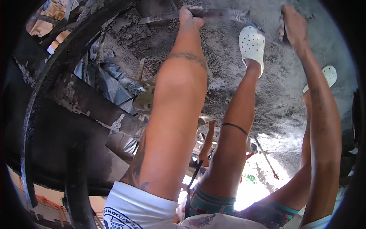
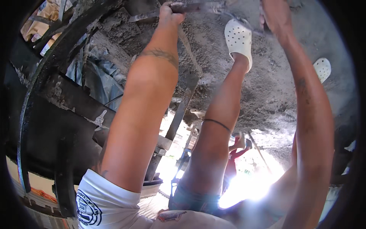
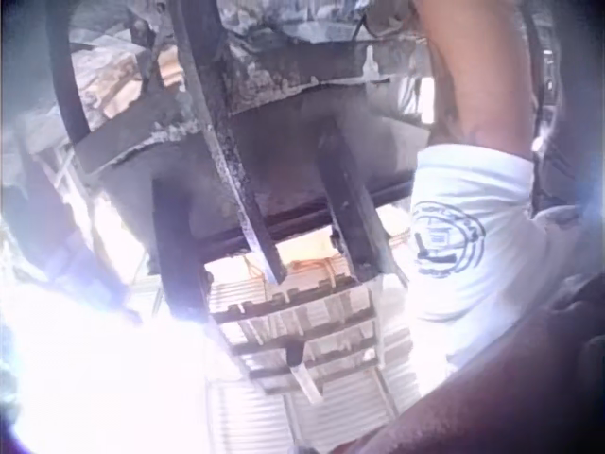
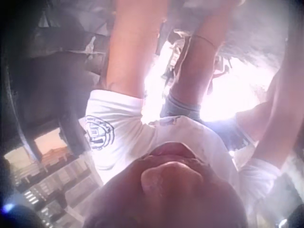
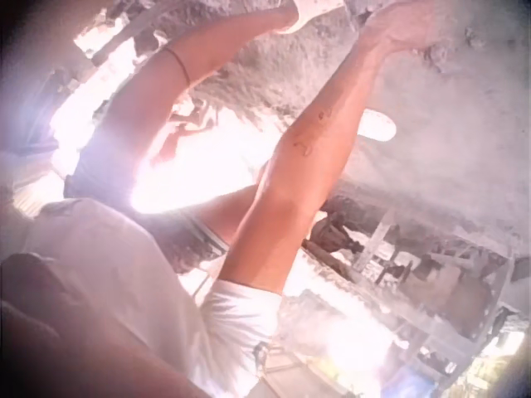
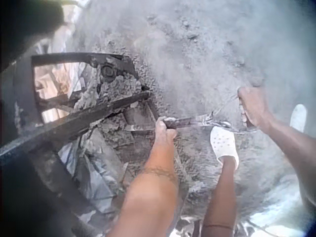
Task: The person repeatedly scoops concrete mixture from the ground with a shovel and deposits it into a concrete block-making machine.
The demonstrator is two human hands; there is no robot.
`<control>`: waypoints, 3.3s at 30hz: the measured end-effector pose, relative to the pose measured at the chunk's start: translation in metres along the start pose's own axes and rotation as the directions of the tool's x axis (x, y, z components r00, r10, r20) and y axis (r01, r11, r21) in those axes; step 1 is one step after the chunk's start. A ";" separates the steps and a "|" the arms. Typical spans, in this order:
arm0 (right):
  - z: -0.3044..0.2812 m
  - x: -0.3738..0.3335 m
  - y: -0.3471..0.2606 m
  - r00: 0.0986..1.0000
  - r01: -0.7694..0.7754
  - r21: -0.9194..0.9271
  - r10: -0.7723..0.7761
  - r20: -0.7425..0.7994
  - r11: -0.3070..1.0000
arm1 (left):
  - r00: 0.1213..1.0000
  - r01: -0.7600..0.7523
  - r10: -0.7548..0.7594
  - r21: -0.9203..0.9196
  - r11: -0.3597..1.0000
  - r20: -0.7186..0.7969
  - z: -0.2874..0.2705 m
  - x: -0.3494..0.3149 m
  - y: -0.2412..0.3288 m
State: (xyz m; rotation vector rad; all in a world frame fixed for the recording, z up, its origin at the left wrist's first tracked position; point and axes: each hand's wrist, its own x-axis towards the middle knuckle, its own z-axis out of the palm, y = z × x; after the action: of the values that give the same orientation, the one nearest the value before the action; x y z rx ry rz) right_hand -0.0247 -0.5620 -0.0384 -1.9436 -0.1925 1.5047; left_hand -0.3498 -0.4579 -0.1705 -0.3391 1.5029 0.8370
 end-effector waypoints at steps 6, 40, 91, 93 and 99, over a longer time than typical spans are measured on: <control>-0.034 -0.026 0.049 0.992 -0.125 0.206 0.116 0.056 0.971 | 0.995 -0.034 0.038 0.050 0.998 -0.093 -0.006 -0.050 -0.039; -0.526 -0.325 -0.189 0.846 0.511 -0.453 -0.334 0.416 0.731 | 0.983 -0.163 0.177 -0.622 0.766 -0.041 0.092 -0.559 -0.484; -0.006 -0.122 -0.135 0.976 -0.093 0.337 0.020 0.216 0.937 | 0.988 -0.108 0.130 0.230 0.967 -0.080 0.089 -0.123 0.017; -0.034 -0.094 -0.129 0.950 -0.090 0.319 -0.014 0.311 0.944 | 0.981 -0.095 0.123 0.179 0.979 -0.152 0.115 -0.113 -0.005; -0.001 -0.091 -0.121 0.985 -0.083 0.265 0.038 0.168 0.961 | 0.991 -0.114 0.129 0.327 0.938 -0.026 0.057 -0.076 0.033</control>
State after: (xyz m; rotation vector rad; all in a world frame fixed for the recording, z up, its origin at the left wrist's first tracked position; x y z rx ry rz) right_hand -0.0207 -0.5138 0.1049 -1.6257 0.0051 1.6367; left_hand -0.3195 -0.4179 -0.0831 -0.0205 1.6886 0.6646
